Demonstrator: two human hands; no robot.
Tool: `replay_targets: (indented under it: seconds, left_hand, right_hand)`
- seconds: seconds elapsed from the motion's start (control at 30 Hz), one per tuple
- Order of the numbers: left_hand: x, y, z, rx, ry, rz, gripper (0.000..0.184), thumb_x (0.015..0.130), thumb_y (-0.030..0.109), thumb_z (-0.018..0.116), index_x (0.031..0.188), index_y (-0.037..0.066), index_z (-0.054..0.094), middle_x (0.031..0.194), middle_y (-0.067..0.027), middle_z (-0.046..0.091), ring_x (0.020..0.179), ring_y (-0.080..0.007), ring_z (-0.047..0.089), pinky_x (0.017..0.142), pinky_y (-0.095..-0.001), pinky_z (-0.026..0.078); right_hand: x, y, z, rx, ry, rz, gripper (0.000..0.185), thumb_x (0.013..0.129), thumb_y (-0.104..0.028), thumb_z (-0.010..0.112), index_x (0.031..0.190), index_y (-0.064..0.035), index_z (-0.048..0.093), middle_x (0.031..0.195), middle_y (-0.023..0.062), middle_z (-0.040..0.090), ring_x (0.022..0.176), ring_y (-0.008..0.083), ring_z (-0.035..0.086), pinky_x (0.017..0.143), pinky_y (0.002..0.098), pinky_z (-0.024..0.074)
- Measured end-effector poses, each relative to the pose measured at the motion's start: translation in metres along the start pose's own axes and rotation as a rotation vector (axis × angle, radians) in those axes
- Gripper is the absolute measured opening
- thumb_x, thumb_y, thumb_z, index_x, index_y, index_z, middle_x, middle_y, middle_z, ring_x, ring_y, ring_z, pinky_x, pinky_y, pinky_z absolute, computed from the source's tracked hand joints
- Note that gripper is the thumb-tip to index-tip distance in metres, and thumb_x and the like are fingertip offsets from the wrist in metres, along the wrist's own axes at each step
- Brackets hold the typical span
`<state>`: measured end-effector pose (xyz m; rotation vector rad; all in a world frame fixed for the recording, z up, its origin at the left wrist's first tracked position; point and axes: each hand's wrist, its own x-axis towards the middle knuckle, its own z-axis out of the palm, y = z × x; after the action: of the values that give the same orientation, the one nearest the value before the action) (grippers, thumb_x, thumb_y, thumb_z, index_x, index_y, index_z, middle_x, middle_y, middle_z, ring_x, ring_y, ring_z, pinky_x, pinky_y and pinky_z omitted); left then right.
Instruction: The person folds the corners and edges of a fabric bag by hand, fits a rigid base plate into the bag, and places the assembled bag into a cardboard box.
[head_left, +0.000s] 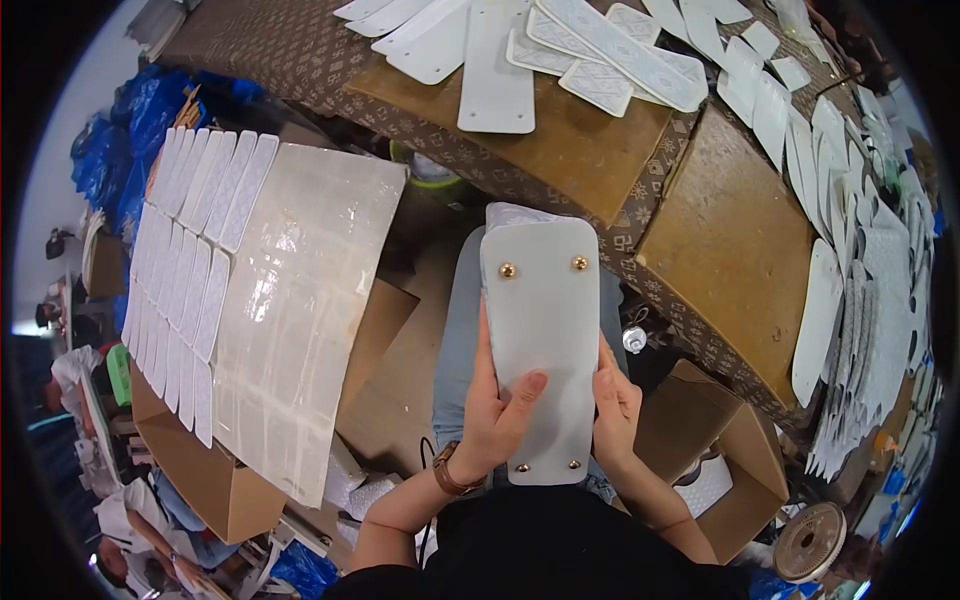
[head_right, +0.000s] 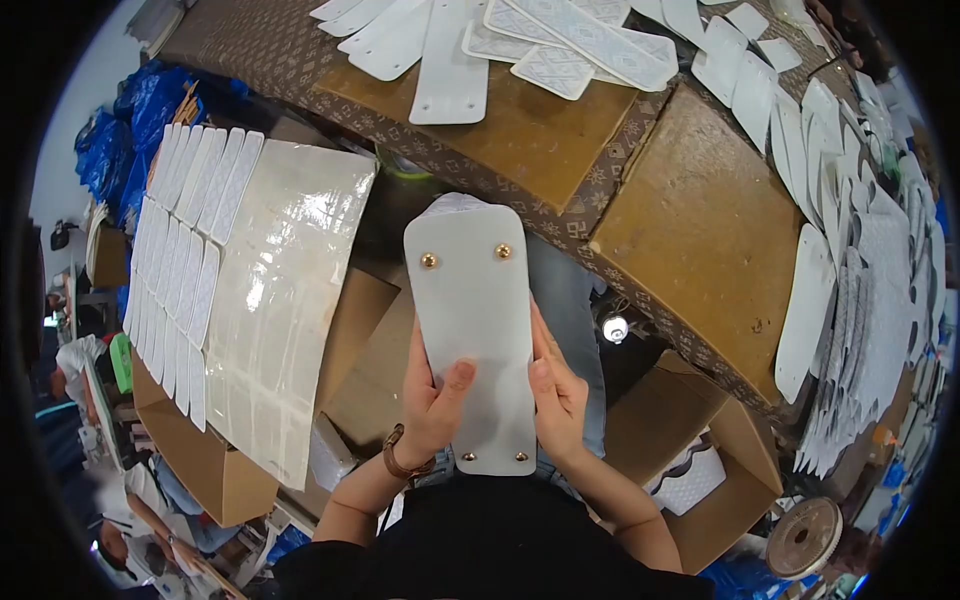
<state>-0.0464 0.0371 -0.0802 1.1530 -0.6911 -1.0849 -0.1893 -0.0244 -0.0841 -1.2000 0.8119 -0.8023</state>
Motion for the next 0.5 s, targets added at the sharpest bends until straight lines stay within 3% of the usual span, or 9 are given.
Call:
replay_targets:
  seconds: [0.1,0.3,0.5]
  left_hand:
    - [-0.003,0.001,0.0,0.007,-0.012,-0.015,0.083,0.098,0.01,0.056,0.155,0.0,-0.004,0.152,-0.0143,0.03,0.134,-0.0192,0.04,0.109,-0.0324,0.034]
    - [-0.005,-0.005,0.002,0.025,0.008,-0.023,0.073,0.098,0.014,0.058,0.152,-0.003,0.013,0.144,-0.0135,0.041,0.129,-0.0182,0.044,0.107,-0.0319,0.036]
    - [-0.013,-0.008,0.001,-0.056,0.036,-0.112,0.062,0.099,0.015,0.059,0.147,-0.005,0.026,0.139,-0.0128,0.047,0.126,-0.0174,0.048,0.105,-0.0311,0.038]
  right_hand:
    - [-0.003,0.003,-0.005,-0.001,-0.016,0.041,0.048,0.106,-0.026,0.042,0.136,0.0109,0.048,0.153,0.0231,0.034,0.145,0.0309,0.03,0.116,0.0389,0.025]
    - [0.0,0.001,-0.001,-0.026,-0.01,-0.023,0.041,0.103,-0.017,0.044,0.134,0.0093,0.051,0.152,0.0224,0.037,0.143,0.0304,0.032,0.115,0.0386,0.0264]
    - [0.004,-0.013,0.0,-0.28,-0.029,-0.076,0.042,0.099,-0.008,0.049,0.138,0.0066,0.048,0.152,0.0207,0.039,0.141,0.0279,0.037,0.113,0.0365,0.0296]
